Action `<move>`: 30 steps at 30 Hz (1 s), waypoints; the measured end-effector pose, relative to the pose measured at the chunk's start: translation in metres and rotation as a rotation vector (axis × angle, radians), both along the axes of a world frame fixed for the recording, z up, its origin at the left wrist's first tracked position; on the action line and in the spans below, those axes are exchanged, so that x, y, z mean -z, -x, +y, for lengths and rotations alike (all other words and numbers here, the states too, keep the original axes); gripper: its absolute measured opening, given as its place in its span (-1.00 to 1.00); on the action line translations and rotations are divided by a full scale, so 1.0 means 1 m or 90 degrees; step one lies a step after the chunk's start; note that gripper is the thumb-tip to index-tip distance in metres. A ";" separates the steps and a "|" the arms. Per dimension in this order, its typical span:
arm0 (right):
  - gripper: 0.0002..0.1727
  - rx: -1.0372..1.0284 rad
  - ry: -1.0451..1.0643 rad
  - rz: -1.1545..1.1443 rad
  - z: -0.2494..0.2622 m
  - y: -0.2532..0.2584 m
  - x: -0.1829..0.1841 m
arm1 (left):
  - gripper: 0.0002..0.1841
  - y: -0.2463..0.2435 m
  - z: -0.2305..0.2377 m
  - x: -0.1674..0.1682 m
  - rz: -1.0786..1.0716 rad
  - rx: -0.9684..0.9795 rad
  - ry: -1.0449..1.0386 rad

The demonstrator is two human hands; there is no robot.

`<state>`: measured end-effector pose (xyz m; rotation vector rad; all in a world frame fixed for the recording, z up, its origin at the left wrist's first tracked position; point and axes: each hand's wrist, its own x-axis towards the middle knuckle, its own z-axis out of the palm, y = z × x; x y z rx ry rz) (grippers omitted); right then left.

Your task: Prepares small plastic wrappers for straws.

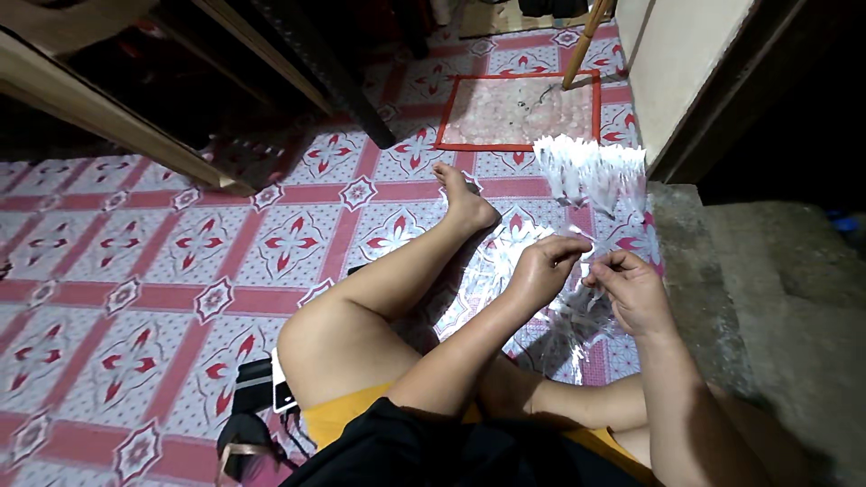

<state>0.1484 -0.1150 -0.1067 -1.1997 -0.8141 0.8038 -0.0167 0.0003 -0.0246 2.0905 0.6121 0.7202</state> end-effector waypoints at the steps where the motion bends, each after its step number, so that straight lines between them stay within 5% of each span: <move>1: -0.85 0.001 0.001 -0.004 0.000 0.001 -0.001 | -0.78 0.000 -0.001 -0.003 -0.005 -0.001 0.023; 4: -0.85 0.003 0.002 -0.013 0.000 0.004 -0.002 | -0.64 -0.002 -0.003 -0.007 -0.036 -0.016 0.117; 8: -0.83 0.016 0.001 -0.038 0.000 0.006 -0.005 | -0.82 -0.002 -0.004 -0.009 -0.042 -0.008 0.140; 30: -0.45 0.104 -0.045 -0.086 -0.002 0.026 -0.033 | -0.80 -0.010 -0.017 -0.015 -0.089 -0.020 0.261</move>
